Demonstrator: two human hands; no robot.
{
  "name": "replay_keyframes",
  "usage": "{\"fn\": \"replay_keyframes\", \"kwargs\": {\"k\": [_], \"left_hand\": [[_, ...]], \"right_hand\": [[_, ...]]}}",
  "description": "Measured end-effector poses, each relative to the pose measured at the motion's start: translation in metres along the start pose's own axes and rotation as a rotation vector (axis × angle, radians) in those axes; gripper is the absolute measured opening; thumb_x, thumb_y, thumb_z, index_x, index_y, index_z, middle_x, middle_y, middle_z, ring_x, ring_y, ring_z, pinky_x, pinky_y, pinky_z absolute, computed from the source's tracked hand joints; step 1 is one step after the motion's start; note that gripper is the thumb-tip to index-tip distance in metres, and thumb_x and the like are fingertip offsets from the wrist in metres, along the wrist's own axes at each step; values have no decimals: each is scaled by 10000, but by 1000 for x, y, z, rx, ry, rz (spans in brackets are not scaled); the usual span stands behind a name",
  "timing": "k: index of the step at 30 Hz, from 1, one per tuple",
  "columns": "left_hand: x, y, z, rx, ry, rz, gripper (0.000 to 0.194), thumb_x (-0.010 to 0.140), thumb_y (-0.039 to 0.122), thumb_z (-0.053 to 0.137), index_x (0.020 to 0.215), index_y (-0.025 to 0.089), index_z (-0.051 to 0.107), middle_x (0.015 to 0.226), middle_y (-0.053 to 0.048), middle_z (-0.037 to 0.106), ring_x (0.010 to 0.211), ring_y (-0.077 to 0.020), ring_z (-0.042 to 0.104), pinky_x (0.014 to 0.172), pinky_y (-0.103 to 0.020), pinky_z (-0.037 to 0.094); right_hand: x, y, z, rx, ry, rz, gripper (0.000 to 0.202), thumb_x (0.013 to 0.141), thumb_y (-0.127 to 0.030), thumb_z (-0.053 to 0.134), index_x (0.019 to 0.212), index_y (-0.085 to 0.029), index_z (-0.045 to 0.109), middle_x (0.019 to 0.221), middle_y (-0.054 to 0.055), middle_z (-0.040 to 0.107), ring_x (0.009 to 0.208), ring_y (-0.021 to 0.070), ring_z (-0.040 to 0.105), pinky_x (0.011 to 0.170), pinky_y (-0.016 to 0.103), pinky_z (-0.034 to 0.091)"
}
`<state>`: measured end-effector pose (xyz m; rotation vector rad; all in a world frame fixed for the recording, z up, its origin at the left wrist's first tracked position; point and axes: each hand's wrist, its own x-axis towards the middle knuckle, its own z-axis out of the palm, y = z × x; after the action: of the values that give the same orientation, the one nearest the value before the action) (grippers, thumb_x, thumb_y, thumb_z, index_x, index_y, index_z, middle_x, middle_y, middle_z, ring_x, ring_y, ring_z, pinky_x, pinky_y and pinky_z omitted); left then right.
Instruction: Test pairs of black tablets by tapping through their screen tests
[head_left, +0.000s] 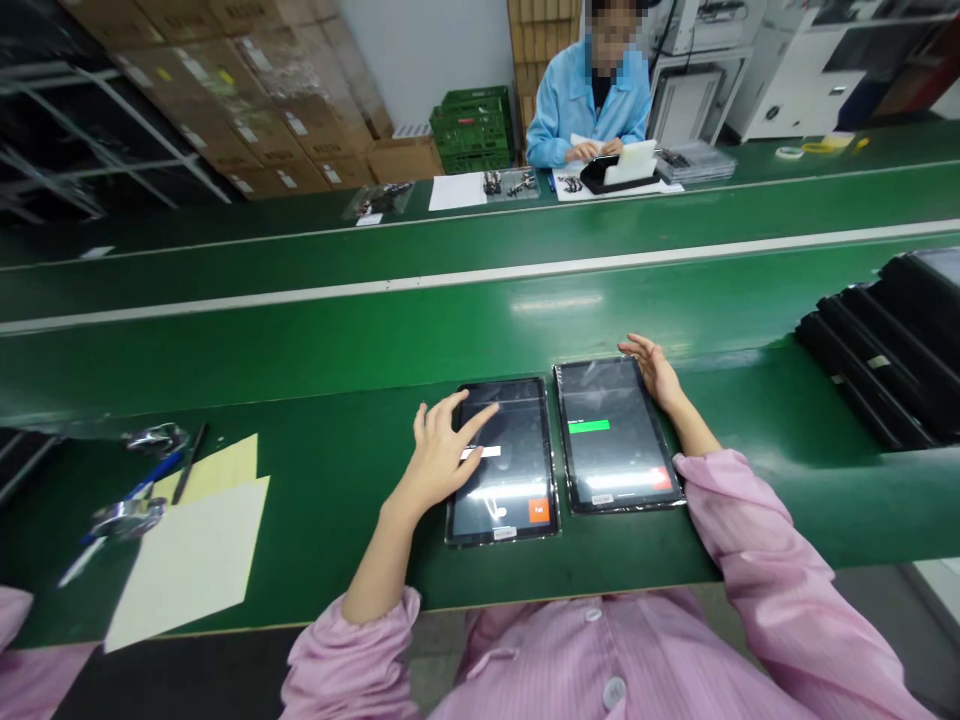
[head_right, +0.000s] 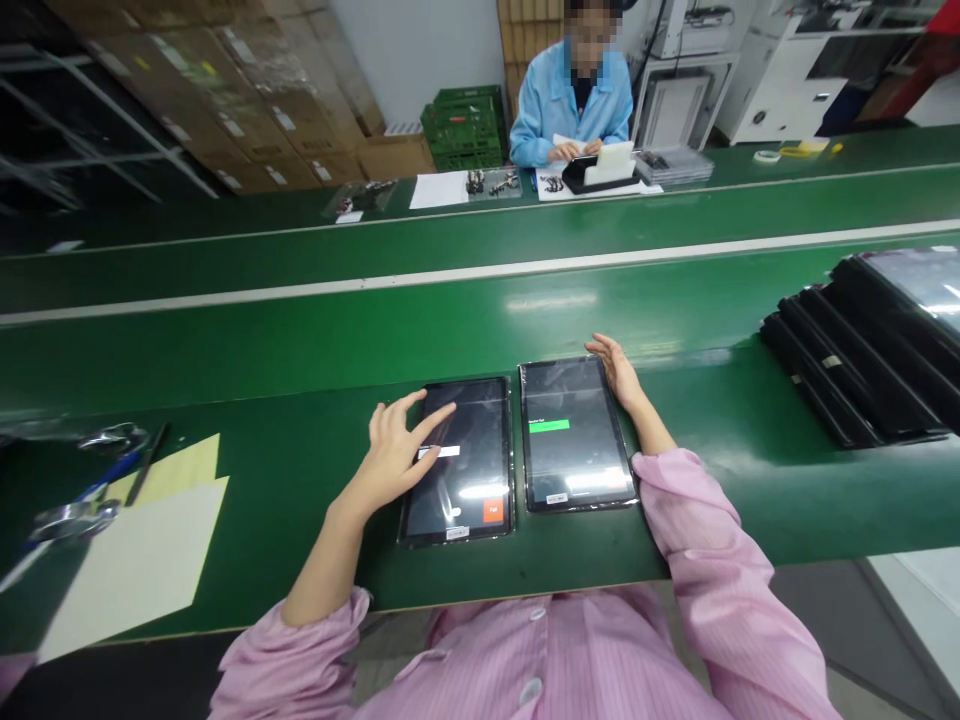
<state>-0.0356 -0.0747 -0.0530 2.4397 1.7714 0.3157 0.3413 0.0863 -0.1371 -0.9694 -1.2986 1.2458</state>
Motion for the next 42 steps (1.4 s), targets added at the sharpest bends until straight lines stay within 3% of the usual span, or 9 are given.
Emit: {"fn": "replay_keyframes", "kwargs": {"k": [3,6,10,15,20,25,31,36,42], "left_hand": [[7,-9,0,-39,-73,-109,671,921,315,462,1565,296,274,1589,-174,185,1486,-428,157,1138,-746,54],[24,-23,-12,-213,-207,-140,741,962,446,397,1599,287,52,1645,-156,99,1526,-387,64,1162,-710,37],[62,-26,-30,-268,-452,-77,709,971,553,296,1593,289,82,1678,-110,121,1545,-314,55,1184,-653,-29],[91,-10,-27,-51,-710,38,1267,649,554,751,1594,256,-39,1666,-208,73,1528,-411,50,1122,-745,-25],[91,-10,-19,-86,-674,64,1332,656,636,726,1575,206,-137,1653,-248,90,1522,-427,69,1097,-777,-5],[102,5,-9,-130,-491,28,728,929,575,417,1541,205,275,1571,-192,383,1454,-358,340,1153,-720,41],[98,13,-18,-159,-556,61,573,943,512,446,1450,245,433,1495,-142,506,1378,-341,458,1147,-726,126],[83,15,-21,-124,-564,64,631,959,513,445,1515,231,348,1534,-154,457,1408,-347,436,1156,-732,48],[54,33,-7,117,-470,137,652,976,469,468,1517,119,367,1589,-268,285,1492,-425,225,1140,-749,79]], "right_hand": [[-1,1,0,-55,-2,-22,733,832,-858,395,1264,-292,570,1236,85,680,1237,275,583,1109,474,412],[0,1,1,-116,-10,-32,748,852,-856,336,1290,-291,556,1237,85,680,1222,277,589,1093,476,420],[-2,-5,4,-268,-43,-97,742,861,-854,331,1246,-281,602,1146,74,707,1151,287,607,1106,488,390],[-8,-11,7,-391,-47,-147,737,897,-826,287,1239,-267,623,1096,71,713,1075,290,620,1043,468,436],[-10,-13,8,-366,-48,-147,727,902,-817,275,1245,-275,618,1071,60,708,1068,289,607,1044,456,414],[-8,-16,9,-309,-73,-105,703,875,-830,333,1175,-287,664,1018,49,691,1027,292,609,1018,456,426],[-33,-23,10,-308,-133,-112,706,867,-834,362,1155,-274,680,979,52,685,969,284,622,962,444,455],[-51,-28,17,-368,-170,-157,654,943,-758,339,1168,-257,695,993,65,701,951,281,640,921,436,469],[-53,-42,21,-639,-219,-329,665,981,-712,284,970,-296,802,1108,87,674,1044,293,590,959,486,434]]}}
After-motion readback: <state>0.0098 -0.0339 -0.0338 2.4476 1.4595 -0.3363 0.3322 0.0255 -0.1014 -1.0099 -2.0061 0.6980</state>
